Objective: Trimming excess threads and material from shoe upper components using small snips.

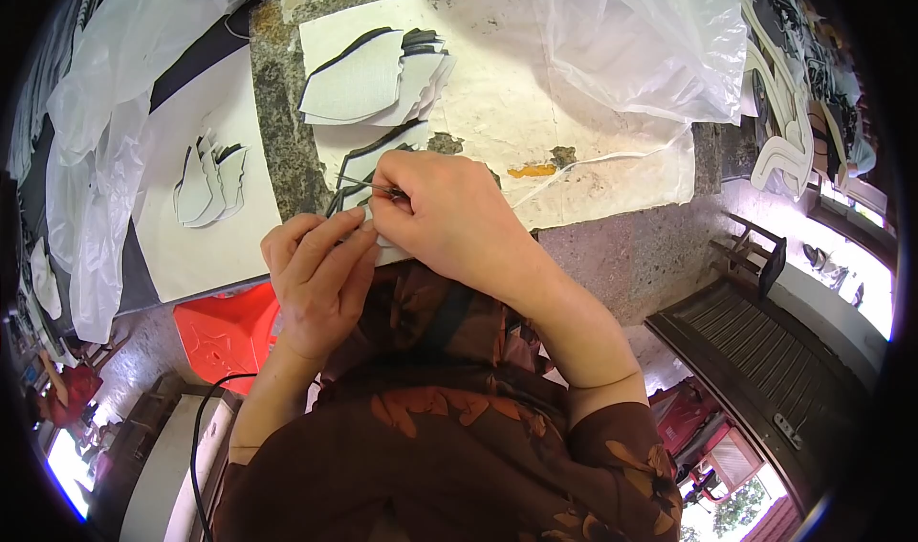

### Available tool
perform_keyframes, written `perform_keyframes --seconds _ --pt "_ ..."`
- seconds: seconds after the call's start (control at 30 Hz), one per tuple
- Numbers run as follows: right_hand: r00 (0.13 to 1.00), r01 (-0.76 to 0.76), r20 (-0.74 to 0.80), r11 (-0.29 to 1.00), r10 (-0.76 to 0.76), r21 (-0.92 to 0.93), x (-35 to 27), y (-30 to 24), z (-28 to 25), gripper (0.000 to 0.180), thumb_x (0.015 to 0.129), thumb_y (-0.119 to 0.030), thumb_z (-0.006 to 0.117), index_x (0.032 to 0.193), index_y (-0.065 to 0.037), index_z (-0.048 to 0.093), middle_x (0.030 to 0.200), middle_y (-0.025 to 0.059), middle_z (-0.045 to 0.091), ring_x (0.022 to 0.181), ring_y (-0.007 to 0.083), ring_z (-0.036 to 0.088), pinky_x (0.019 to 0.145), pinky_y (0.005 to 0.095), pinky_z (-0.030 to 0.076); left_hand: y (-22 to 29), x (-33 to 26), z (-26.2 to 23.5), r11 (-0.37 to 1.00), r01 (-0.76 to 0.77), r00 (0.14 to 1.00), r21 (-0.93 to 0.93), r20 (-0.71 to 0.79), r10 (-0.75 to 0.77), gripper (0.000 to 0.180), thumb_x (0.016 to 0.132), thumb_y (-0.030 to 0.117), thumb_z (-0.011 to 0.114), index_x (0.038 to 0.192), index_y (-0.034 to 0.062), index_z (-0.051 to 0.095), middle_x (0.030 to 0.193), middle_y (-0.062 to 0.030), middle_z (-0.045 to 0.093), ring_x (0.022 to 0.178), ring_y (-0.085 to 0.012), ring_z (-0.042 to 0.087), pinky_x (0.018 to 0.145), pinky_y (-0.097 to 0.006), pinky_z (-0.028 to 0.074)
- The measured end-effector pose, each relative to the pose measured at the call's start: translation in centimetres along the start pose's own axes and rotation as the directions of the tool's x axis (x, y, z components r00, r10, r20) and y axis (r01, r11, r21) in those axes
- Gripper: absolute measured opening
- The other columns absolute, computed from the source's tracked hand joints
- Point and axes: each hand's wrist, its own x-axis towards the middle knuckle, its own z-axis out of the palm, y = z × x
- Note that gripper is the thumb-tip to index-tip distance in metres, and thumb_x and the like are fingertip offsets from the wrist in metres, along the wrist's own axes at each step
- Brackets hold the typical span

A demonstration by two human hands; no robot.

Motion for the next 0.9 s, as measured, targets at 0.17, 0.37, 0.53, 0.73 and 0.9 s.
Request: perform_keyframes --seconds 0.17,0.37,0.53,0.73,0.9 --pt "1.0 -0.015 0.004 1.0 0.015 0.017 0.1 0.0 -0.1 0.017 0.089 -0.015 0.069 0.093 0.001 0.063 0.076 0.0114 0.064 0.066 0.0184 0.059 0.064 0.0322 0.049 0.0 0.2 0.0 1.0 -0.002 1.0 0.002 -0.01 0.002 0.029 0.078 0.013 0.079 0.107 0.0137 0.077 0.117 0.003 0.07 0.101 -0.0212 0.059 0.092 -0.038 0.04" --pt "0.999 -0.023 0.03 1.0 0.022 0.02 0.1 0.0 -0.4 0.017 0.09 -0.015 0.068 0.094 0.001 0.064 0.074 0.0101 0.063 0.067 0.0152 0.056 0.064 0.0313 0.048 0.0 0.3 0.1 1.0 -0.004 1.0 -0.004 -0.018 0.004 0.027 0.079 0.012 0.079 0.105 0.014 0.077 0.115 0.0031 0.07 0.099 -0.0206 0.059 0.091 -0.038 0.039" --pt "0.998 -0.055 -0.019 0.998 0.055 -0.019 0.2 -0.2 -1.8 0.017 0.09 -0.014 0.068 0.094 0.002 0.065 0.074 0.0085 0.062 0.067 0.0116 0.053 0.063 0.0299 0.046 0.1 0.8 0.0 1.0 0.002 1.0 -0.001 -0.009 -0.002 0.026 0.079 0.012 0.079 0.105 0.0139 0.076 0.112 0.0032 0.071 0.098 -0.0201 0.059 0.09 -0.038 0.039" --pt "1.0 -0.026 -0.005 0.999 0.026 -0.043 0.5 0.3 -2.3 0.018 0.09 -0.014 0.068 0.094 0.002 0.065 0.073 0.0099 0.063 0.066 0.0127 0.053 0.063 0.0303 0.046 0.3 0.9 0.2 1.0 0.021 1.0 0.014 -0.011 -0.021 0.031 0.08 0.011 0.079 0.111 0.0134 0.076 0.109 0.0039 0.07 0.097 -0.0201 0.058 0.09 -0.038 0.039" --pt "1.0 -0.014 -0.018 0.997 0.013 -0.073 0.7 0.3 -2.8 0.02 0.09 -0.017 0.068 0.094 0.002 0.065 0.074 0.0116 0.063 0.065 0.0156 0.055 0.063 0.0313 0.048 0.6 1.1 0.2 0.999 0.021 1.0 0.029 0.0 -0.021 0.036 0.082 0.01 0.078 0.117 0.0125 0.076 0.108 0.005 0.068 0.097 -0.0198 0.057 0.09 -0.037 0.039"
